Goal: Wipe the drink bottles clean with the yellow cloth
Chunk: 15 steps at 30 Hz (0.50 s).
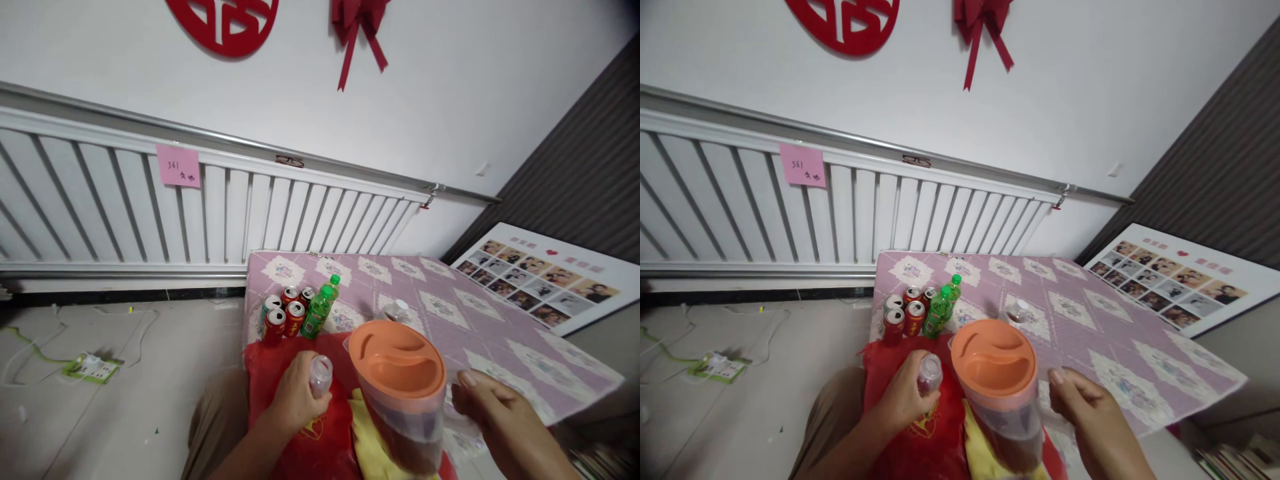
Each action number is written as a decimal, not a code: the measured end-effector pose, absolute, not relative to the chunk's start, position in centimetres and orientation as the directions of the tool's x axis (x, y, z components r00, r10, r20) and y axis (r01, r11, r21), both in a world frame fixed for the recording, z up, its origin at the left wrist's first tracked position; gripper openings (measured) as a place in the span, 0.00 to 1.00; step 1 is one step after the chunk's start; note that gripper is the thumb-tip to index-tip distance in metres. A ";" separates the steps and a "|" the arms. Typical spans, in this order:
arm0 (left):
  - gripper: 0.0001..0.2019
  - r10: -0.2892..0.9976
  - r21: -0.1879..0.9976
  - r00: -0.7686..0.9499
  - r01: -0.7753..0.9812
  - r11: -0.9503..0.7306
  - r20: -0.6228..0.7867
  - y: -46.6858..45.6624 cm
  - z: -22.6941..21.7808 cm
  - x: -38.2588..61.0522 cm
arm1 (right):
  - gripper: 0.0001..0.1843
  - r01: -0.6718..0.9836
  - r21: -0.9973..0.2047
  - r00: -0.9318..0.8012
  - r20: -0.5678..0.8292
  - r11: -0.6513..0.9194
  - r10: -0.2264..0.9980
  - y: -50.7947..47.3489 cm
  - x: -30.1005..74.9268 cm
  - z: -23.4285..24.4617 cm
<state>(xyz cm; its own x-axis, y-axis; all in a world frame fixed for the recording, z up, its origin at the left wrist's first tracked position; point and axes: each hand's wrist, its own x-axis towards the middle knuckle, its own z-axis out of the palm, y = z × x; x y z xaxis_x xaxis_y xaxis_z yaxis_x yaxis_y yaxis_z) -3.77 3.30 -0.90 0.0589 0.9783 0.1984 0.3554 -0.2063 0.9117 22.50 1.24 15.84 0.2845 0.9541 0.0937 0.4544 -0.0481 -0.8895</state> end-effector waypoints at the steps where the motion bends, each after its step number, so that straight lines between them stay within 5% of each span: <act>1: 0.31 0.978 0.912 0.056 0.354 -0.206 0.199 3.3 -0.9 -3.8 | 0.34 0.463 -0.885 0.277 0.093 -0.048 0.956 1.1 22.3 16.1; 15: 0.31 0.977 0.912 0.063 0.353 -0.211 0.201 3.5 -1.3 -3.7 | 0.24 0.586 -0.810 0.188 0.088 -0.040 0.978 0.9 21.0 17.3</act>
<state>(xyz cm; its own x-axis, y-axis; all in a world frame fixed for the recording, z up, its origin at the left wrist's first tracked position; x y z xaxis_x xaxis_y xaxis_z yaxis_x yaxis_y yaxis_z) -3.71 3.51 -1.27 0.0631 0.9775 0.2013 0.3526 -0.2106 0.9118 21.02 0.91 17.26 0.1878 0.9783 0.0877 0.5857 -0.0398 -0.8096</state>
